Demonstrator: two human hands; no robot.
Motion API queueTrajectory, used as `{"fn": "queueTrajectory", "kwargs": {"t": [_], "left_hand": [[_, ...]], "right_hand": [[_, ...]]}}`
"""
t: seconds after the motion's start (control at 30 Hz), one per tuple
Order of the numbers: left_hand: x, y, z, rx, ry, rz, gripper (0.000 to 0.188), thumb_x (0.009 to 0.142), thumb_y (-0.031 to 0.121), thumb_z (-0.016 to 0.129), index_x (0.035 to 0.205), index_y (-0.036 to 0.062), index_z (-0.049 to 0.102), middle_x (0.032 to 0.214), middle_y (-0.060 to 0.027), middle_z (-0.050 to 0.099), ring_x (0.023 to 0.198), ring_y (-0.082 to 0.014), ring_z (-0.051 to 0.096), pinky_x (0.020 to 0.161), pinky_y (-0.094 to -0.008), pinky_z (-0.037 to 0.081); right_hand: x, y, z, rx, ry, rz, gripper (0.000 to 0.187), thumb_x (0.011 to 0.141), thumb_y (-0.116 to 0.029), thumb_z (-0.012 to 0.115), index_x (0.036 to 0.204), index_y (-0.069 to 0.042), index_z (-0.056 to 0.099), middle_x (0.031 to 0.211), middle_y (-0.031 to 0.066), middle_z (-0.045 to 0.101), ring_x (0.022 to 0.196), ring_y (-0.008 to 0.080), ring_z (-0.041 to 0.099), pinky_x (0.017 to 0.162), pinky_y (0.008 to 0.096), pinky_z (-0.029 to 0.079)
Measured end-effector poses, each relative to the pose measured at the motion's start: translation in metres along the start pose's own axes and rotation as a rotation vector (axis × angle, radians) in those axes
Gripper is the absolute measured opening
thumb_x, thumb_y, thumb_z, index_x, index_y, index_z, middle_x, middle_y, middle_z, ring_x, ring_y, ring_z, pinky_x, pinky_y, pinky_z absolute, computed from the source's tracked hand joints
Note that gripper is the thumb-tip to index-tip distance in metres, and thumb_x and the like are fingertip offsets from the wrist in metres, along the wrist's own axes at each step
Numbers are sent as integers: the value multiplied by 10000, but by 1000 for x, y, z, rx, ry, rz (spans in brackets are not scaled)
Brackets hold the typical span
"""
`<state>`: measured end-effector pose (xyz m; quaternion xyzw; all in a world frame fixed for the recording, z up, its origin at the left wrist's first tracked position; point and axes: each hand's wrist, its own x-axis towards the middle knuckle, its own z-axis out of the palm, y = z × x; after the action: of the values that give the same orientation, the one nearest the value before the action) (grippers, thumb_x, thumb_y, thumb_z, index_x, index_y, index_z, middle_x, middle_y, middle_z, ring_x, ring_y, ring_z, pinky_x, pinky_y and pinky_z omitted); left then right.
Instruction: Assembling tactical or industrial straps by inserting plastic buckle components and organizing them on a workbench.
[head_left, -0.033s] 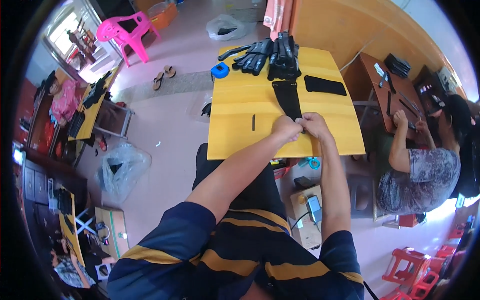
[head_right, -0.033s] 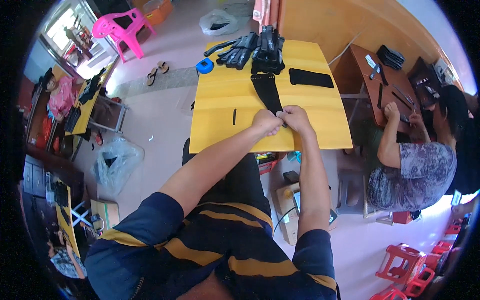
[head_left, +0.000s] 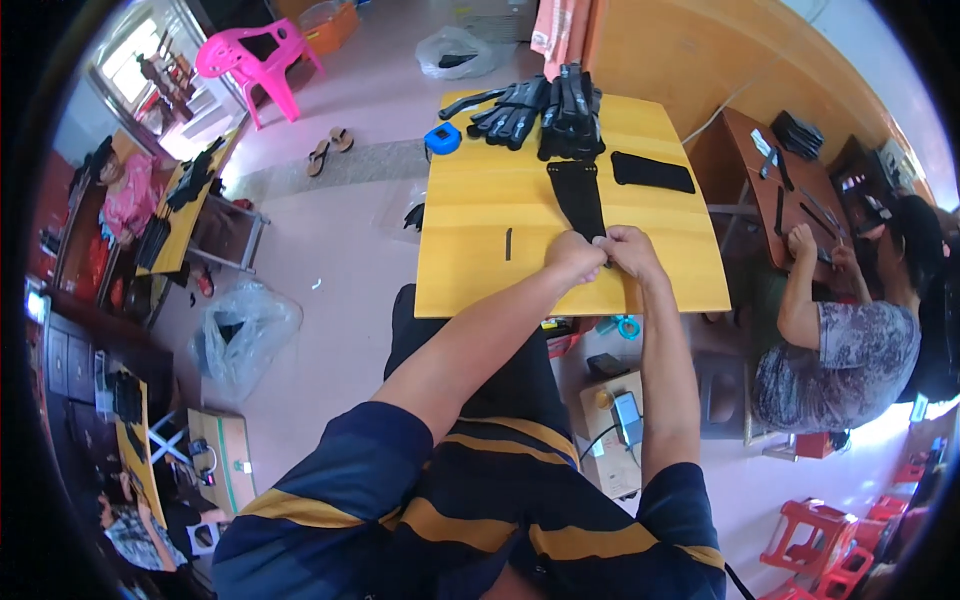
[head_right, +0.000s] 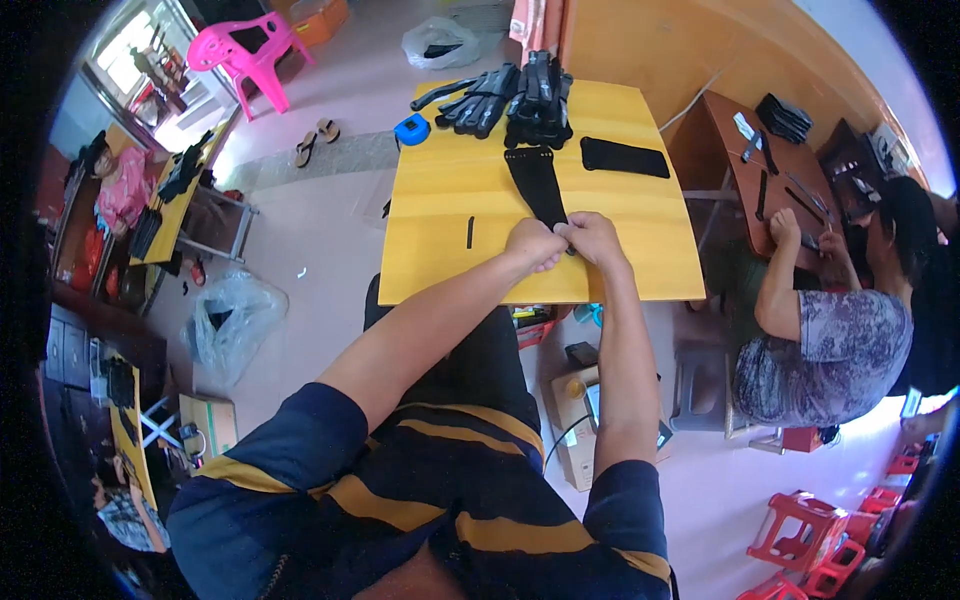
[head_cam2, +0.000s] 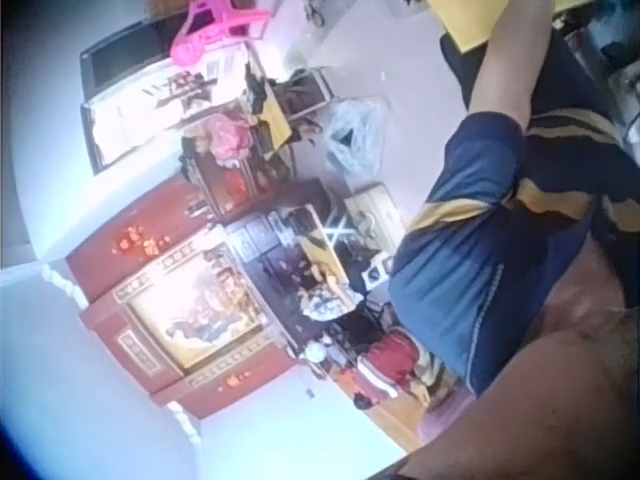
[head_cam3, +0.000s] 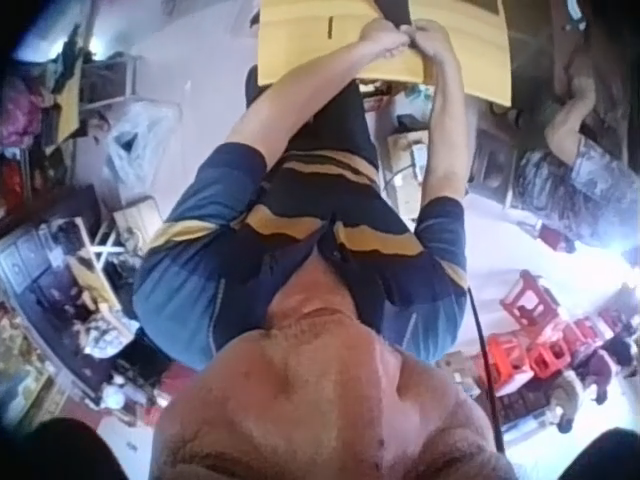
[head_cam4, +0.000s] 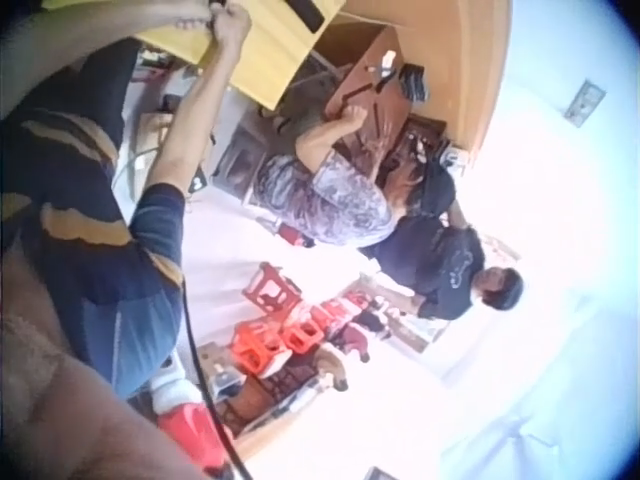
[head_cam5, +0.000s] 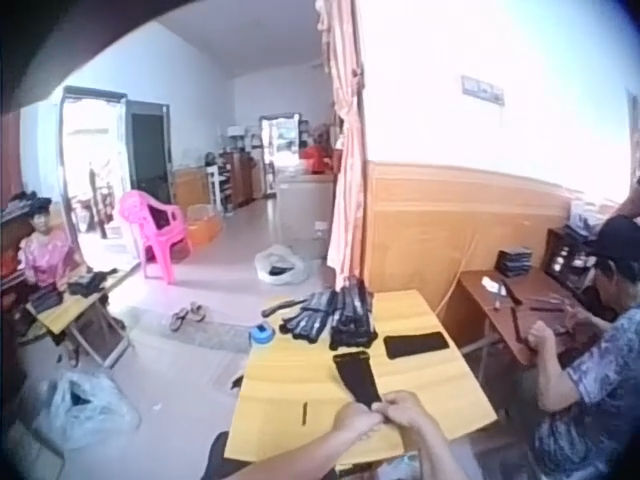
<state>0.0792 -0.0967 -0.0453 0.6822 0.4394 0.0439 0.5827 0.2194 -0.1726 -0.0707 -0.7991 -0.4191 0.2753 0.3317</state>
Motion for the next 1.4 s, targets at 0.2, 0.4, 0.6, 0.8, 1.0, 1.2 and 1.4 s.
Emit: {"fn": "queueTrajectory", "kwargs": {"t": [0.2, 0.4, 0.6, 0.8, 1.0, 1.2, 1.4], "left_hand": [[-5, 6, -3, 263, 47, 6, 228, 768, 236, 675, 721, 17, 716, 694, -128, 715, 642, -254, 724, 627, -386, 563], [-6, 4, -1, 423, 186, 117, 256, 751, 246, 667, 826, 16, 748, 768, -187, 724, 769, -335, 735, 709, -447, 571], [-18, -16, -3, 528, 170, 391, 347, 760, 219, 664, 1050, 36, 710, 925, -227, 709, 879, -417, 691, 765, -523, 548], [-39, -38, -14, 596, 222, 911, 349, 840, 126, 616, 1188, 112, 648, 1025, -139, 636, 895, -362, 668, 746, -496, 552], [-30, -30, -25, 740, 168, 911, 336, 867, 115, 590, 1197, 133, 651, 1027, -119, 600, 924, -337, 657, 747, -476, 557], [-24, -33, -29, 813, 111, 924, 295, 893, 125, 554, 1162, 118, 676, 1028, -136, 605, 952, -337, 657, 770, -479, 550], [-23, -37, -29, 789, 154, 949, 257, 895, 147, 549, 1085, 106, 715, 1079, -157, 605, 1001, -339, 651, 814, -474, 544]], "right_hand": [[8, 11, 6, 264, -72, -3, 264, 890, -280, 720, 769, -45, 715, 659, 27, 642, 619, 114, 567, 592, 308, 462], [5, 6, 10, 413, -17, 8, 255, 915, -277, 692, 811, -46, 721, 688, 23, 640, 632, 112, 565, 612, 299, 460], [8, 10, 14, 119, 50, -86, 337, 914, -380, 660, 891, -51, 728, 739, 90, 676, 705, 201, 631, 693, 355, 493], [11, 4, 1, 155, -27, -41, 316, 908, -330, 677, 790, -38, 703, 657, 59, 619, 615, 164, 564, 608, 341, 461], [11, -3, -4, 218, -111, 16, 302, 897, -306, 697, 731, -54, 676, 605, 17, 569, 552, 131, 503, 547, 315, 419], [9, -3, -5, 228, -129, 30, 269, 928, -271, 695, 748, -74, 658, 615, -17, 546, 550, 101, 475, 533, 281, 398], [5, -7, -5, 194, -124, -7, 279, 910, -300, 712, 766, -65, 670, 635, -7, 554, 595, 117, 485, 567, 301, 418]]}}
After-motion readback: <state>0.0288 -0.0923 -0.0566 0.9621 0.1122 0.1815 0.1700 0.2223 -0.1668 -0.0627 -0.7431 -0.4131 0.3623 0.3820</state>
